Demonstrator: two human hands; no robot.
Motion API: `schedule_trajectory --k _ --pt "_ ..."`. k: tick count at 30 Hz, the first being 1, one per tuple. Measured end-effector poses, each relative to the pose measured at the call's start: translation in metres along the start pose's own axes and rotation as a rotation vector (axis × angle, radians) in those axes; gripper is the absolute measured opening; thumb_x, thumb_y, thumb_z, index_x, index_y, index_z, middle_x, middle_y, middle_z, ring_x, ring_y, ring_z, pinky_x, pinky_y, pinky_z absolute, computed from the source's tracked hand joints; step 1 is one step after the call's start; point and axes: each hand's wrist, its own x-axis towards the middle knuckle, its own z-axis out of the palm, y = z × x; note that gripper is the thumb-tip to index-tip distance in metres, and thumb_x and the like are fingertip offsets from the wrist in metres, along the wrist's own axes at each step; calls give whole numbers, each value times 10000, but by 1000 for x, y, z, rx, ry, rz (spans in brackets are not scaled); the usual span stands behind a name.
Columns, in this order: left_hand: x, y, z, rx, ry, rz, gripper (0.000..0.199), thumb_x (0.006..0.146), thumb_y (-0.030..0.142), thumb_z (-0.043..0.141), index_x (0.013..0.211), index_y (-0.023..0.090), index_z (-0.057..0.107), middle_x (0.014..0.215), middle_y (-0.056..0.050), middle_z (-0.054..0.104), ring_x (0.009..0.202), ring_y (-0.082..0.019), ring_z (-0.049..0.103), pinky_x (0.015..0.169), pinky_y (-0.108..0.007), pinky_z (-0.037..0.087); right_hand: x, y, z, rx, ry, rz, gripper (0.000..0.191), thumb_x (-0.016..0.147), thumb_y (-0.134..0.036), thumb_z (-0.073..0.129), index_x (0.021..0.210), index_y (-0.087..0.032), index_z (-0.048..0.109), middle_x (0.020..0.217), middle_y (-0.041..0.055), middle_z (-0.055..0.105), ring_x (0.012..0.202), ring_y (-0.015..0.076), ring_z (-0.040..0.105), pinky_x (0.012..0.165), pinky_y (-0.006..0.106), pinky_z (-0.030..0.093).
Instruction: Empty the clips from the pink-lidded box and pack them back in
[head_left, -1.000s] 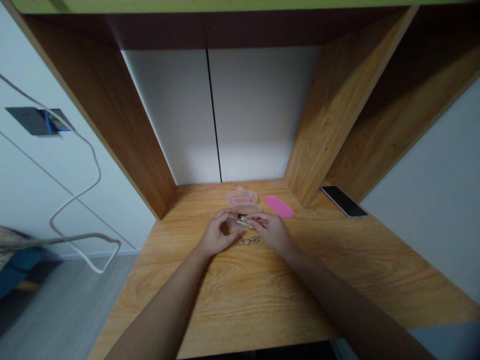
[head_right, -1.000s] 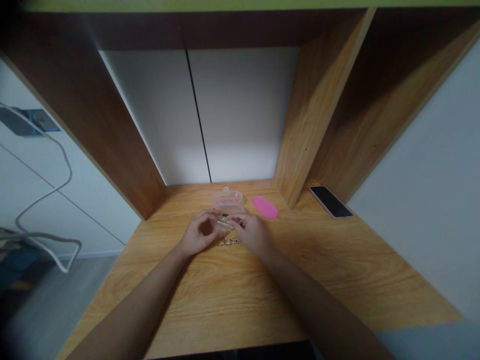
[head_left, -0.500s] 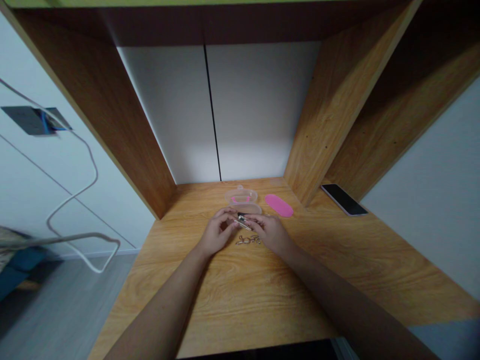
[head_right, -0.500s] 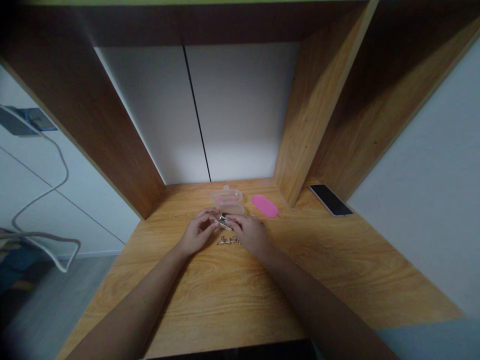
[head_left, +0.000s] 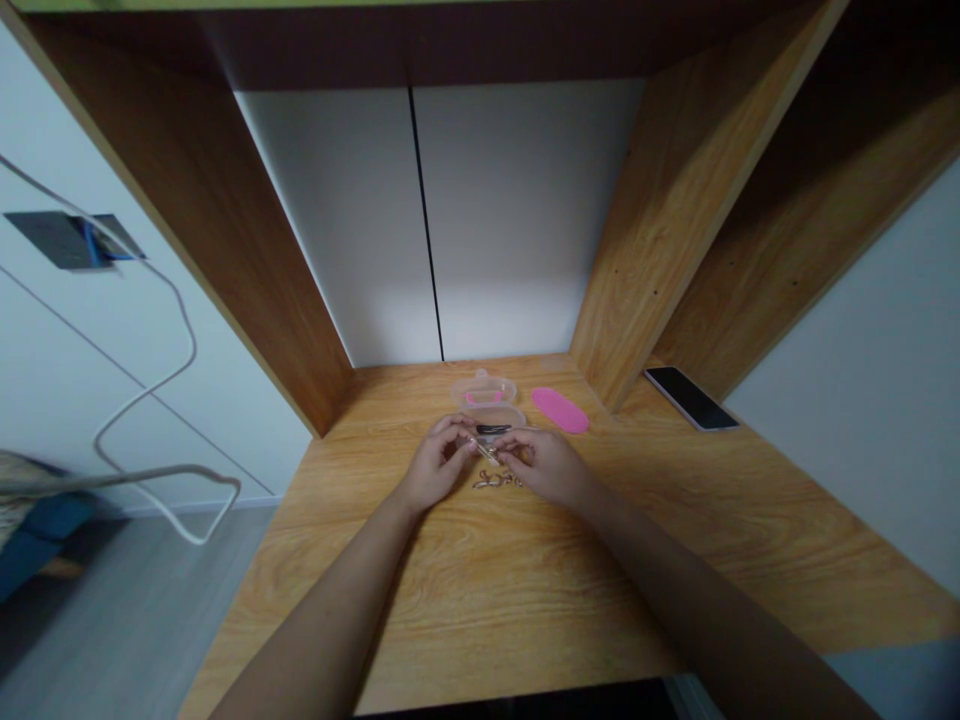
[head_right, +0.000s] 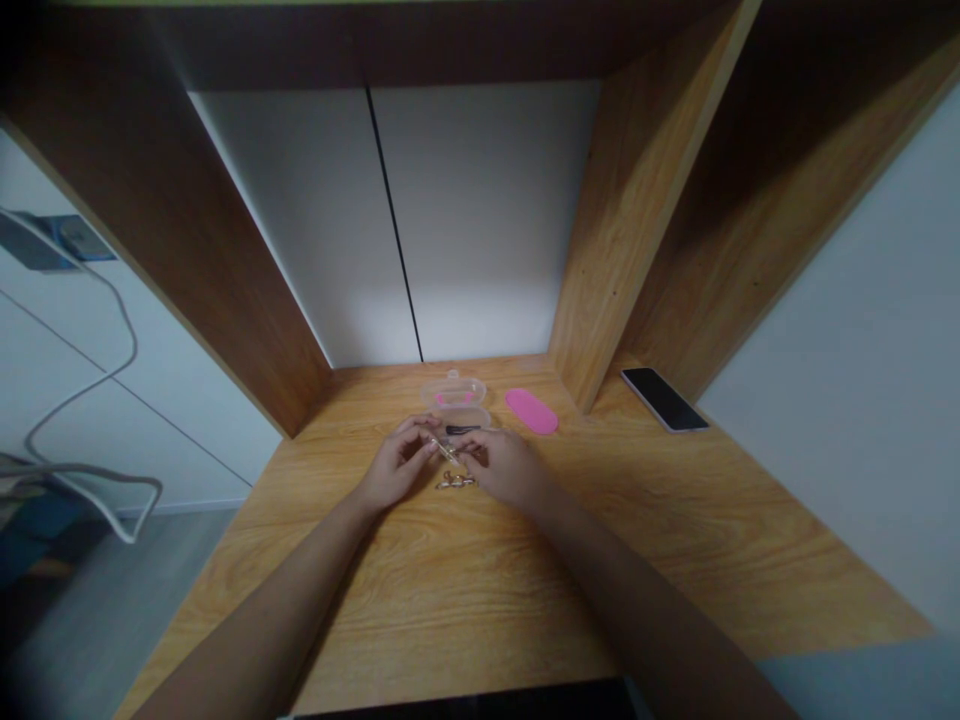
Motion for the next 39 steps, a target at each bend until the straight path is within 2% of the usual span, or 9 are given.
schedule_trajectory --k 3,7,10,14,19,23,28,34,39 --pt "0 0 0 -2 -5 -4 175 955 319 586 863 203 679 1175 -112 631 1179 -243 584 1068 -431 450 0 0 -2 60 37 31 154 814 -156 646 912 -201 756 846 32 765 739 177 692 706 277 532" --pt "0 -1 0 -14 -13 -5 168 956 308 584 857 199 665 1173 -106 624 1178 -240 577 1067 -424 440 0 0 -7 25 114 -141 140 764 -152 697 855 -214 785 964 58 713 881 191 664 808 302 518" --pt "0 -1 0 -14 -23 -1 164 951 306 593 853 194 662 1166 -106 624 1180 -243 571 1071 -422 430 -2 2 -11 26 45 -158 150 799 -189 691 891 -220 805 850 47 677 724 151 612 650 256 478" --pt "0 -2 0 -14 -24 5 165 950 307 594 857 191 666 1166 -111 623 1173 -246 571 1070 -427 427 -4 12 -12 76 -119 -77 199 841 -209 652 966 -223 806 721 13 708 543 102 541 512 210 389" --pt "0 -1 0 -13 -22 2 164 951 310 593 867 195 674 1151 -112 628 1162 -247 576 1054 -424 438 -5 22 -11 176 -164 24 250 810 -239 644 993 -178 803 699 34 733 487 93 531 461 200 358" --pt "0 0 0 -6 -22 2 165 948 309 598 860 193 675 1142 -108 629 1164 -242 574 1055 -413 436 -3 21 -8 331 -128 108 302 781 -280 675 1030 -143 777 772 62 748 574 120 613 506 212 429" --pt "0 -2 0 -5 -12 7 157 945 305 606 859 191 670 1119 -105 626 1144 -240 575 1046 -414 436 0 19 4 495 -41 241 217 732 -318 741 876 -156 725 845 76 769 758 183 727 686 280 560" --pt "1 -2 1 -14 -2 11 154 943 307 615 863 188 670 1103 -103 627 1136 -232 573 1039 -406 428 3 19 12 706 -6 379 321 638 -286 827 837 -194 593 824 40 759 735 197 742 698 331 610" --pt "1 -2 2 -23 8 -6 173 948 319 608 860 188 679 1088 -102 634 1118 -227 582 1023 -398 435 3 22 17 788 -28 434 408 585 -313 884 862 -190 610 830 46 756 751 212 749 713 359 627"
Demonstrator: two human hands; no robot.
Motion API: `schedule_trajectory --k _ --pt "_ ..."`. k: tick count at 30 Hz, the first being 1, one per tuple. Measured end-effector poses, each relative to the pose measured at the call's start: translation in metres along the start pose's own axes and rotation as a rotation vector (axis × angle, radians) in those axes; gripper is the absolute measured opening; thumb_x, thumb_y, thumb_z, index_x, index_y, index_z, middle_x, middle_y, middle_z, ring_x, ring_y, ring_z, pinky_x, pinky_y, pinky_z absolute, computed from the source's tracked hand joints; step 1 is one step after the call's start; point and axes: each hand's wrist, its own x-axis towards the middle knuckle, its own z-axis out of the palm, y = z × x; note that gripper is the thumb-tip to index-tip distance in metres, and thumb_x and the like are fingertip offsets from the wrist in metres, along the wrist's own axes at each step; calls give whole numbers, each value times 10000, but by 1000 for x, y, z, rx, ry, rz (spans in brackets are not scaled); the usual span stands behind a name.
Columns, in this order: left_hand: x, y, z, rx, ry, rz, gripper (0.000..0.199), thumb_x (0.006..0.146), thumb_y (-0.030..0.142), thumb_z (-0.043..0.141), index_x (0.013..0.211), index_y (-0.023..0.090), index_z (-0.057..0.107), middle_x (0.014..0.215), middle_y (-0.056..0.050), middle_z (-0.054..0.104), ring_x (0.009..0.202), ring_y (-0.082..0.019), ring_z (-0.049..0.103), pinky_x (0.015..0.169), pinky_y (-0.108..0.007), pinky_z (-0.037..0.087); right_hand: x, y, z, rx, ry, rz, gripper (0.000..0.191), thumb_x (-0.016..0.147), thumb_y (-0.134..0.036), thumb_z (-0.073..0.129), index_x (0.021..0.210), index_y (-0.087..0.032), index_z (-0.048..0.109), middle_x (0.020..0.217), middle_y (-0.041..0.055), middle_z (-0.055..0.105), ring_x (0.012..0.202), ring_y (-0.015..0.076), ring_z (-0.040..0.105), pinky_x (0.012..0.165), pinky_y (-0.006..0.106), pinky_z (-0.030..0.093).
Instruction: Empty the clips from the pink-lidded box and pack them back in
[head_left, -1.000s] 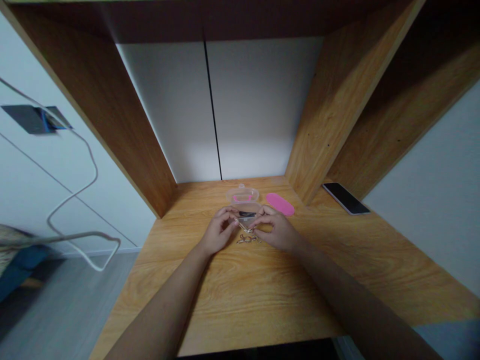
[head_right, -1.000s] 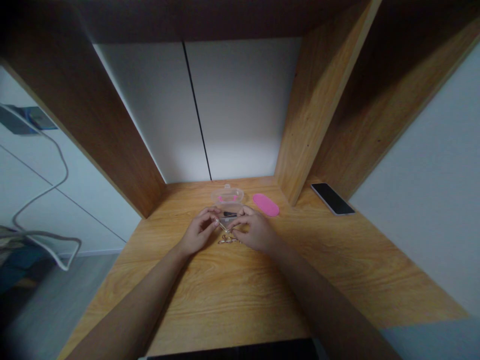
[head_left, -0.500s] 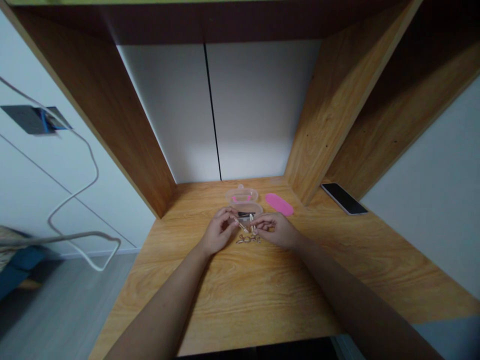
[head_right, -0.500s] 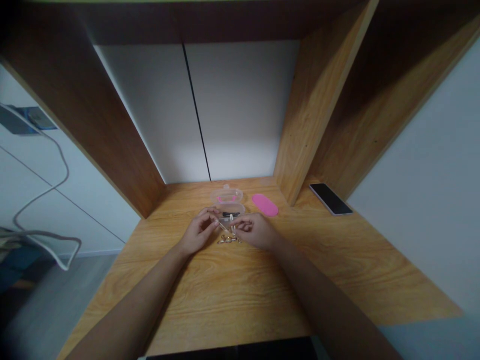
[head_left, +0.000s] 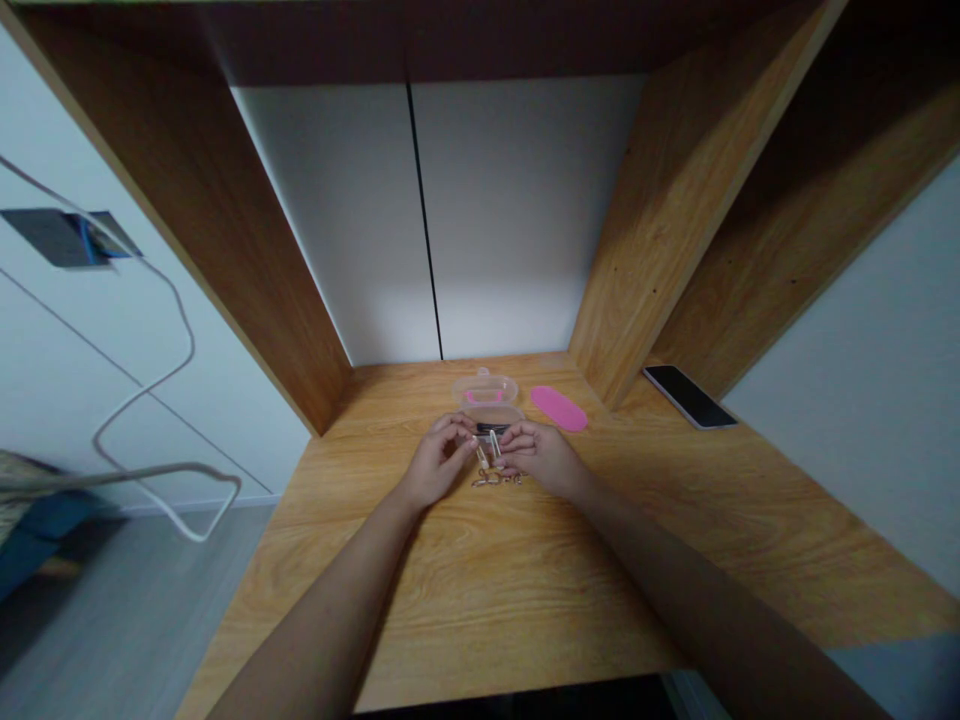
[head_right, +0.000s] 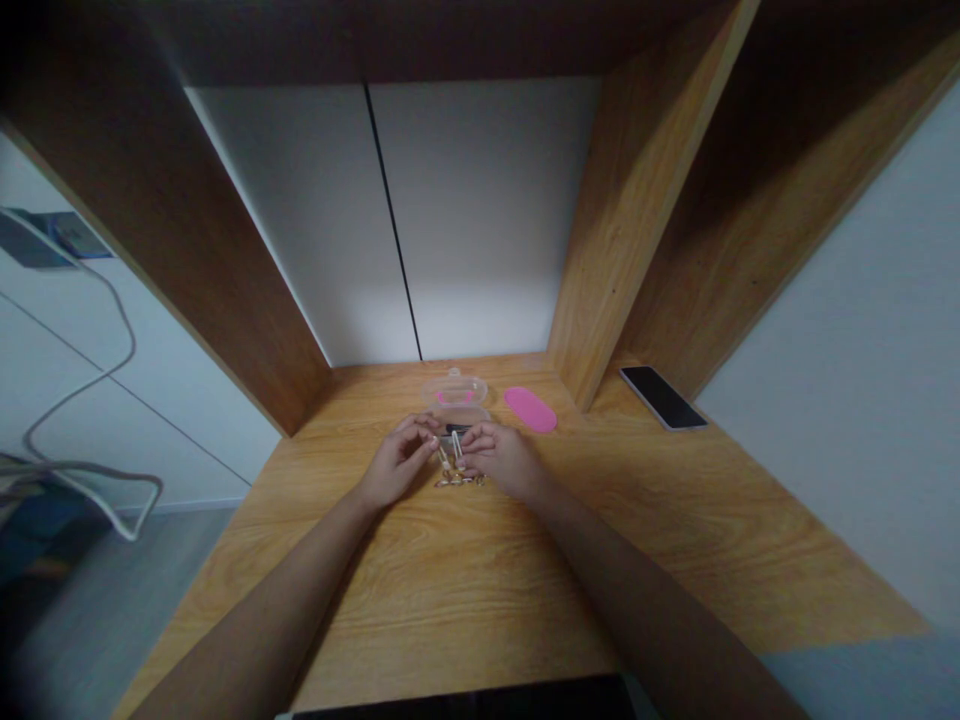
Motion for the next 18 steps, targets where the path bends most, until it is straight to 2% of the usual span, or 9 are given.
schedule_trajectory --k 4,11,18 --pt "0 0 0 3 1 -13 185 947 329 611 854 188 685 1086 -103 635 1100 -223 589 1020 -398 437 2 3 -1 -3 -7 -1 400 603 -378 883 866 -183 653 834 60 762 774 216 749 742 361 622" --pt "0 0 1 -3 13 -13 192 942 342 619 861 193 707 1077 -106 641 1119 -228 587 1047 -416 433 5 7 -3 -61 -15 -6 410 553 -396 908 771 -172 642 735 29 745 675 183 721 707 326 598" --pt "0 1 1 -8 22 -16 198 935 341 632 853 189 731 1071 -106 642 1096 -225 601 1022 -412 454 -2 -7 5 -76 1 2 446 514 -347 929 779 -174 615 764 34 747 691 177 720 680 299 578"
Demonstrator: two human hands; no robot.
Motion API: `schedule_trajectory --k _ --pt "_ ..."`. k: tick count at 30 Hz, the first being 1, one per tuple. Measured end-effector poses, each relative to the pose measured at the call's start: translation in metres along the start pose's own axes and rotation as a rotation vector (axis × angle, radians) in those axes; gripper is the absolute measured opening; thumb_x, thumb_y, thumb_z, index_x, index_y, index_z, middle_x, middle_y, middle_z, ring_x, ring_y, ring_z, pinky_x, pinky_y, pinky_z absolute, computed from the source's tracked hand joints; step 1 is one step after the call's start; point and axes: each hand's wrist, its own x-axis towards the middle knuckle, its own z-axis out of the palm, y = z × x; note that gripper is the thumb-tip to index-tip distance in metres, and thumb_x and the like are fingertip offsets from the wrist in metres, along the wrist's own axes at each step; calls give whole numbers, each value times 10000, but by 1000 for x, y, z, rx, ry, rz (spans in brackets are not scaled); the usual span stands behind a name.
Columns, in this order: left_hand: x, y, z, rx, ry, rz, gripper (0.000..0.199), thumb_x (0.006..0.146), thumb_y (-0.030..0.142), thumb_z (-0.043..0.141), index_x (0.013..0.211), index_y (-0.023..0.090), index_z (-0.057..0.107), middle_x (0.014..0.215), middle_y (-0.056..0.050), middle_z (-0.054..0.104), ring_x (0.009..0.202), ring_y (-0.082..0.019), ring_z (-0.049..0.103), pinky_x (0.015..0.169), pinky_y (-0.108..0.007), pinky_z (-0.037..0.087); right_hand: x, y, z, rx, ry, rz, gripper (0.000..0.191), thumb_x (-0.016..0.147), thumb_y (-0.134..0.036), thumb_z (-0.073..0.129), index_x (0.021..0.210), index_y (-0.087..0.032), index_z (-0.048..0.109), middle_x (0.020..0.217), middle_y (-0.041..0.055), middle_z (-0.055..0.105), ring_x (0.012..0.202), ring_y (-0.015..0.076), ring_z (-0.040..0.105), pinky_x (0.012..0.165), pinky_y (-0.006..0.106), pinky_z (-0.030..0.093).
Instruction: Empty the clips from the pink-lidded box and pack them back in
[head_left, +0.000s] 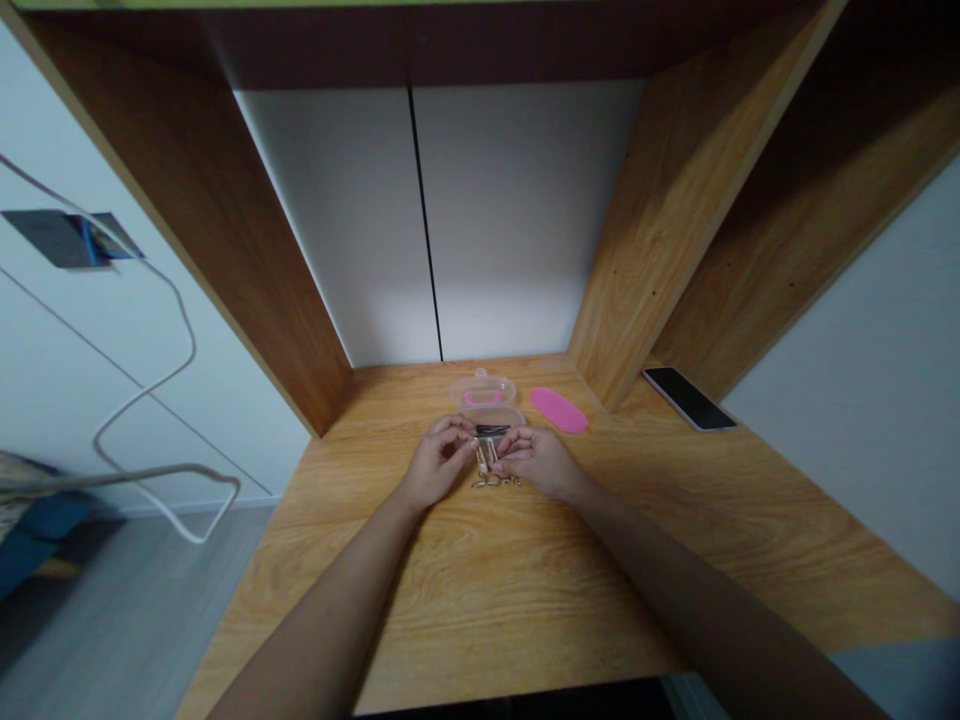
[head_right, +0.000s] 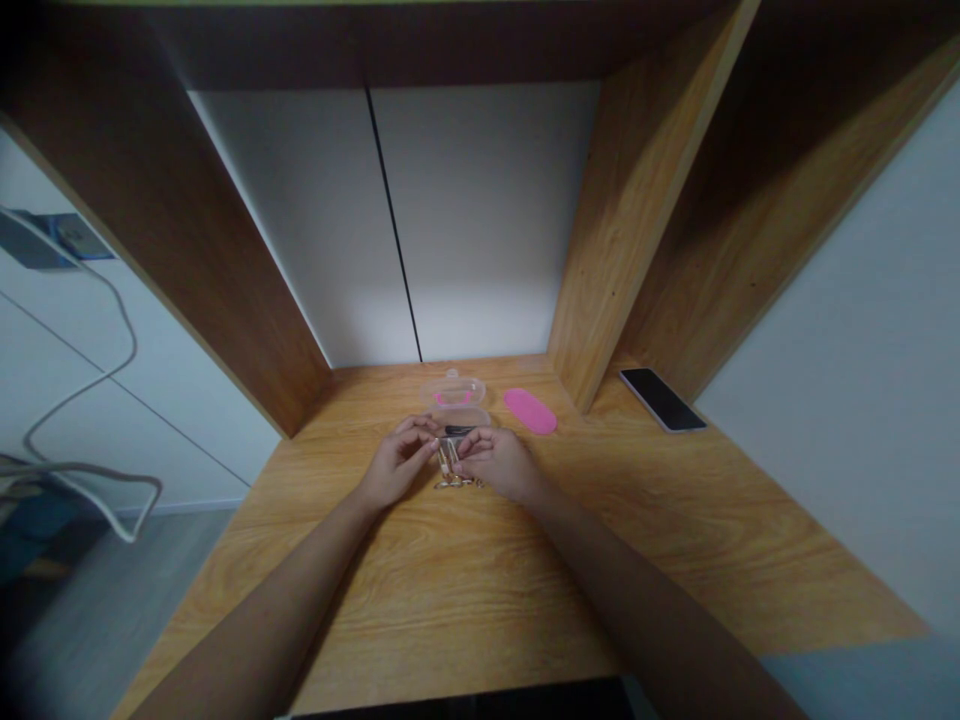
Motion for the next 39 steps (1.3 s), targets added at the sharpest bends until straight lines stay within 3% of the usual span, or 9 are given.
schedule_trajectory --k 6,10,15,24,32,39 --pt "1 1 0 4 14 2 192 911 352 668 847 194 756 1043 -107 651 1072 -230 614 1007 -421 467 -3 -8 -1 -42 32 -74 454 524 -355 918 857 -160 679 789 46 749 716 181 714 696 316 589" --pt "0 -1 1 0 10 7 195 913 351 666 850 195 763 1044 -106 657 1060 -228 623 987 -409 478 -1 -1 2 -107 -12 -50 377 584 -353 885 862 -150 733 775 63 759 706 195 721 669 314 583" --pt "0 -2 1 5 19 -1 190 909 350 673 865 194 771 1035 -107 662 1051 -227 626 970 -400 484 1 12 8 -273 60 -125 219 669 -295 819 848 -185 753 750 46 759 675 186 719 628 282 572" --pt "0 2 1 21 -18 12 195 922 349 654 863 195 759 1051 -108 662 1053 -226 626 971 -401 486 0 19 13 -361 127 -208 145 710 -262 746 828 -178 735 729 36 739 634 161 685 582 253 547" --pt "-1 4 0 59 -53 28 211 945 350 616 849 195 723 1057 -106 660 1071 -227 613 988 -401 474 -4 6 18 -292 178 -218 168 653 -207 734 804 -182 663 670 4 682 564 126 613 532 225 498" --pt "0 4 0 52 -64 32 163 933 327 638 864 200 712 1069 -103 661 1074 -224 615 986 -399 474 -5 1 23 -184 188 -189 195 680 -297 753 820 -175 692 760 62 746 622 170 685 575 263 542"
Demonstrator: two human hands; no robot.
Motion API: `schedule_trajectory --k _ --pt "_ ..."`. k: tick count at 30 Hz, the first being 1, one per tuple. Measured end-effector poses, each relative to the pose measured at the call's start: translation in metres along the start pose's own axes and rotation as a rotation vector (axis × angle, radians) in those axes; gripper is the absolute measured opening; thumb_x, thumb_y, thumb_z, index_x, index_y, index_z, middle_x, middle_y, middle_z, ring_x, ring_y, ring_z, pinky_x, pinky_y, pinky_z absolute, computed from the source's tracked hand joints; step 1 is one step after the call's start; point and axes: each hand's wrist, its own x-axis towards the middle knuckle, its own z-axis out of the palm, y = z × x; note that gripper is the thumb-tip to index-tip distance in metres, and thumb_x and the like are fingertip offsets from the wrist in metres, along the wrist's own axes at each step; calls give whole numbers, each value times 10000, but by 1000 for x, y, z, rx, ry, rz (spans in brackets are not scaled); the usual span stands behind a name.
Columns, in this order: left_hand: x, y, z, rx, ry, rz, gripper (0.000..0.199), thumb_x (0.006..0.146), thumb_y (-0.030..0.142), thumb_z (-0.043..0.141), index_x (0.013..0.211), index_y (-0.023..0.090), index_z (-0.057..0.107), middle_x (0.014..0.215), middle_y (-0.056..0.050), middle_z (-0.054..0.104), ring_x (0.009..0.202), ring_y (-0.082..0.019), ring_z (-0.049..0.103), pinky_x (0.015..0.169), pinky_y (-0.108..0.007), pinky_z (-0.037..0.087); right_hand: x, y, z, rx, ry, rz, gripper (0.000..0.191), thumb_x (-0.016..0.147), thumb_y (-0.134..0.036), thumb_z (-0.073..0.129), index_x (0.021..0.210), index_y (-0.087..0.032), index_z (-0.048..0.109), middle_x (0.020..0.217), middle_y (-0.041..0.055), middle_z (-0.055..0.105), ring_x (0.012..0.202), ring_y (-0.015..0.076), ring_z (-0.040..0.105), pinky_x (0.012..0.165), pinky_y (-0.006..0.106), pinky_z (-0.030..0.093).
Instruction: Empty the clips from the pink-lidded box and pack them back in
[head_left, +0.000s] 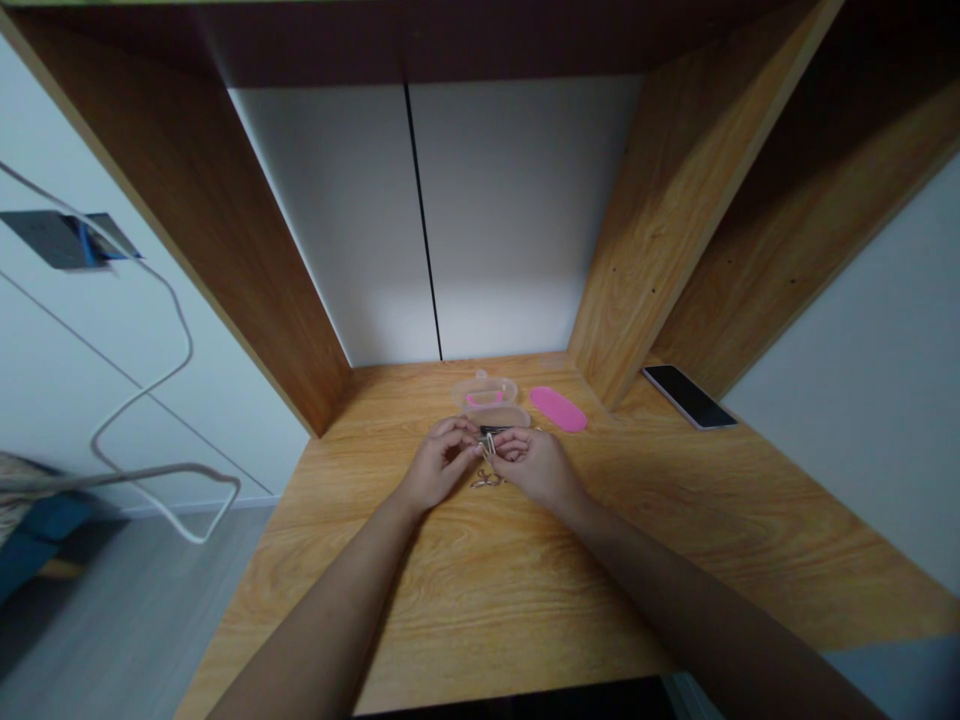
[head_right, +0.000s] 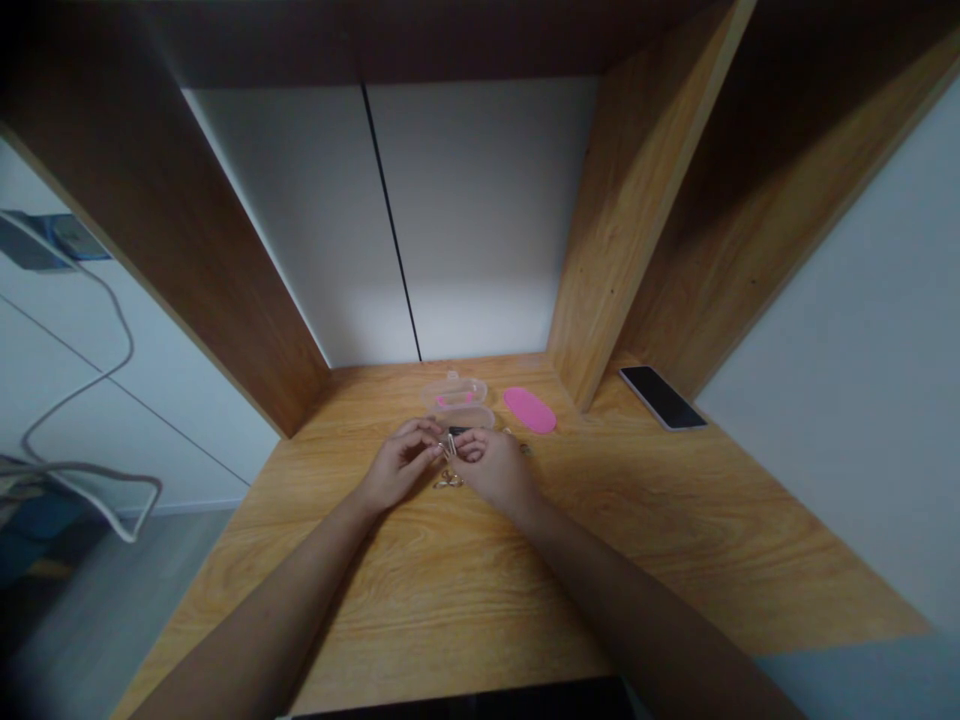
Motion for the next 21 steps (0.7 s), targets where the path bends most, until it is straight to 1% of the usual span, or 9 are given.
schedule_trajectory --k 4,7,10,12,14,16,18,19,21 --pt "0 0 0 15 4 9 140 891 335 693 847 203 704 1053 -101 668 1060 -231 621 975 -406 482 4 -2 -7 14 19 11 236 658 -328 788 808 -168 700 790 89 763 652 192 706 612 286 565" --pt "0 -3 1 53 20 24 131 860 315 721 808 202 680 1044 -102 669 1052 -237 624 966 -409 487 10 -3 -21 16 101 -25 279 654 -363 804 832 -168 711 847 108 773 710 215 723 666 308 580" --pt "-1 -7 2 81 38 41 124 883 250 661 768 206 644 1029 -95 666 1049 -228 626 963 -404 489 16 -7 -37 -35 214 -82 318 674 -413 795 860 -165 726 821 104 765 699 218 707 644 307 565" --pt "-1 -8 2 91 43 48 141 891 204 621 750 207 616 1026 -89 665 1054 -222 623 965 -401 487 20 -13 -45 -145 219 -137 300 721 -412 758 889 -163 748 797 90 757 665 203 682 610 294 537" --pt "-1 -9 2 101 39 54 150 889 172 598 743 207 591 1023 -85 665 1054 -219 620 959 -396 485 25 -21 -48 -355 149 -197 236 776 -368 716 899 -176 774 786 74 759 650 191 664 605 283 506" --pt "-1 -8 2 110 38 57 151 887 157 585 745 207 574 1016 -82 667 1043 -215 618 958 -394 482 31 -31 -47 -583 36 -269 174 821 -301 674 894 -198 794 803 65 772 671 188 666 630 277 480" --pt "0 -7 1 116 44 57 149 885 155 583 747 209 564 1010 -78 669 1036 -213 616 969 -396 475 38 -42 -44 -754 -83 -348 165 841 -240 649 895 -227 805 841 53 786 716 188 673 660 269 455" --pt "0 -7 1 118 45 58 149 883 156 586 746 210 560 1008 -75 669 1036 -213 615 973 -397 472 42 -46 -42 -824 -153 -362 168 842 -219 647 890 -237 807 843 48 789 713 185 670 653 265 438" --pt "0 -7 2 120 48 59 154 877 157 592 739 211 554 1000 -72 669 1030 -213 616 971 -395 472 49 -55 -39 -942 -237 -337 160 839 -203 653 842 -236 809 824 59 789 673 183 659 608 264 397"
